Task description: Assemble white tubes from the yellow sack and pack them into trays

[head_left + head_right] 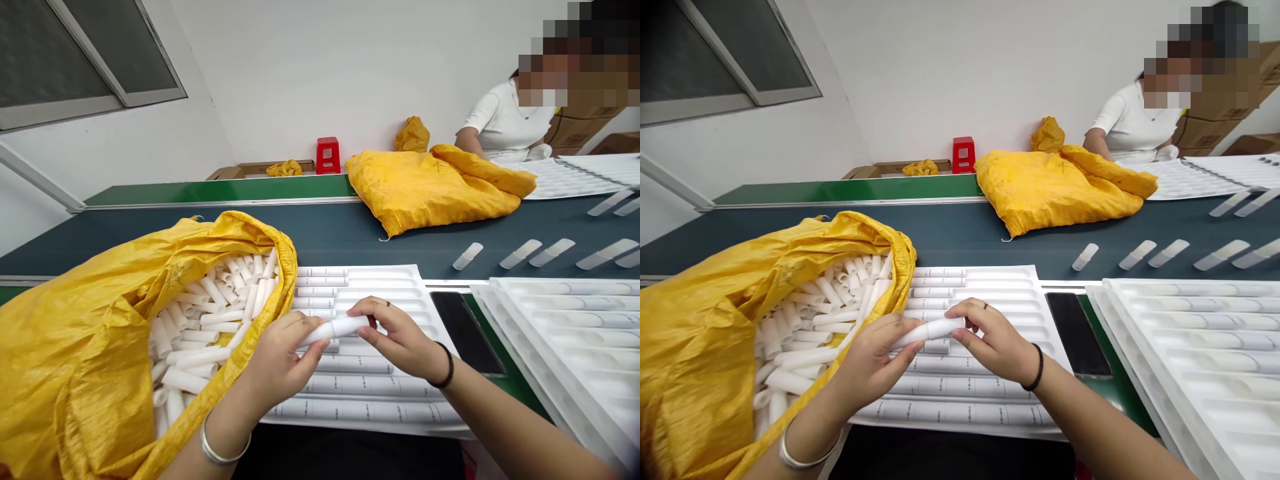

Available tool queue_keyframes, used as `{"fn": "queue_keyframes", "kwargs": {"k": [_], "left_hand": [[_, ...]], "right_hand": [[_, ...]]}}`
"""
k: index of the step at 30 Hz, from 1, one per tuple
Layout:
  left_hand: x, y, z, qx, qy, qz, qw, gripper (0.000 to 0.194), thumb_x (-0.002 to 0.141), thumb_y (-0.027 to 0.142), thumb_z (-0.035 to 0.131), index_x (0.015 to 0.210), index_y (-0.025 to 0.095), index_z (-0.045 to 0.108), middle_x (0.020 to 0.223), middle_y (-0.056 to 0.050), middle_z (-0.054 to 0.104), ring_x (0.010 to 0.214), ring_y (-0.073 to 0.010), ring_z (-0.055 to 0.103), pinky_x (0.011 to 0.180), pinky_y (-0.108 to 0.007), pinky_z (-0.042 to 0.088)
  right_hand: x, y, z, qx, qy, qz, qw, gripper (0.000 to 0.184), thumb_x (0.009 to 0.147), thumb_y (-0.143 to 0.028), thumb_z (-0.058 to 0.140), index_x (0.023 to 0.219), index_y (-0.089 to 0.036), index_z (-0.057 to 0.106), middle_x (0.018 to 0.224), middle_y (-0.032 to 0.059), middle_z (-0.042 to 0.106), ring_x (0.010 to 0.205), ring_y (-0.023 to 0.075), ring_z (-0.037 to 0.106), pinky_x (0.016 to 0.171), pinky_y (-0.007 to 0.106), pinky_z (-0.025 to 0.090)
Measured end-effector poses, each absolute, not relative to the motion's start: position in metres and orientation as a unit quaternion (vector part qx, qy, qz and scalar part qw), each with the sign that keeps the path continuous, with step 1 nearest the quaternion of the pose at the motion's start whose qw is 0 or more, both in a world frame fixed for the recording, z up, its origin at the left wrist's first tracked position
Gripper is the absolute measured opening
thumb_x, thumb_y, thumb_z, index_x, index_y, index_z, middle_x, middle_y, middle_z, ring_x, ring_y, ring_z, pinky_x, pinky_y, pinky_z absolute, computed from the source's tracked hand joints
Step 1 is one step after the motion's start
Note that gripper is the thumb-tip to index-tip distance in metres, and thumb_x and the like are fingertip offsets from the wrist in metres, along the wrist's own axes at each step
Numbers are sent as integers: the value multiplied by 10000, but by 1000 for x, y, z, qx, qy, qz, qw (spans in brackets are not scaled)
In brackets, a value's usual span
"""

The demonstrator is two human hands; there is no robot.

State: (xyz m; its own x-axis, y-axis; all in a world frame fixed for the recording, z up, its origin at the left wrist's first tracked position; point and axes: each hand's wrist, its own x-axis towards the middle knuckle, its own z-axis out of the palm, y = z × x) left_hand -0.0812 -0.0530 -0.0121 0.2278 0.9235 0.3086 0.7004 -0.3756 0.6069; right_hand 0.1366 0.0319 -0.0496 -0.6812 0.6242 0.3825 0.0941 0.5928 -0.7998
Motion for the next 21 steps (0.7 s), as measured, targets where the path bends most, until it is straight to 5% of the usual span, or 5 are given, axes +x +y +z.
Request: {"fn": "queue_keyframes", "kwargs": {"k": [10, 16, 21], "left_hand": [[-78, -55, -26, 790, 525, 300, 102, 241, 902, 235, 511, 1113, 164, 603, 814, -66, 608, 758, -194, 575, 696, -323, 486], [-74, -58, -32, 800, 510, 295, 115, 650, 941, 299, 468, 1487, 217, 125, 984, -87, 639, 852, -214, 617, 748, -346, 522], [-64, -64, -40, 813, 500, 259, 148, 702, 945, 342, 443, 1497, 246, 20, 1091, -94, 632, 923, -221, 619, 805, -372, 528]], "right_hand": [[132, 29, -49, -270, -797, 448, 301, 230, 929, -353, 487, 1036, -194, 614, 930, 68, 665, 805, 172, 608, 717, 300, 500], [135, 26, -37, -245, -824, 413, 301, 252, 938, -332, 465, 1079, -180, 609, 866, 50, 661, 749, 147, 601, 706, 271, 487], [125, 26, -42, -176, -906, 341, 180, 245, 858, -323, 611, 1045, -172, 658, 880, 68, 675, 784, 178, 620, 731, 283, 492]]}}
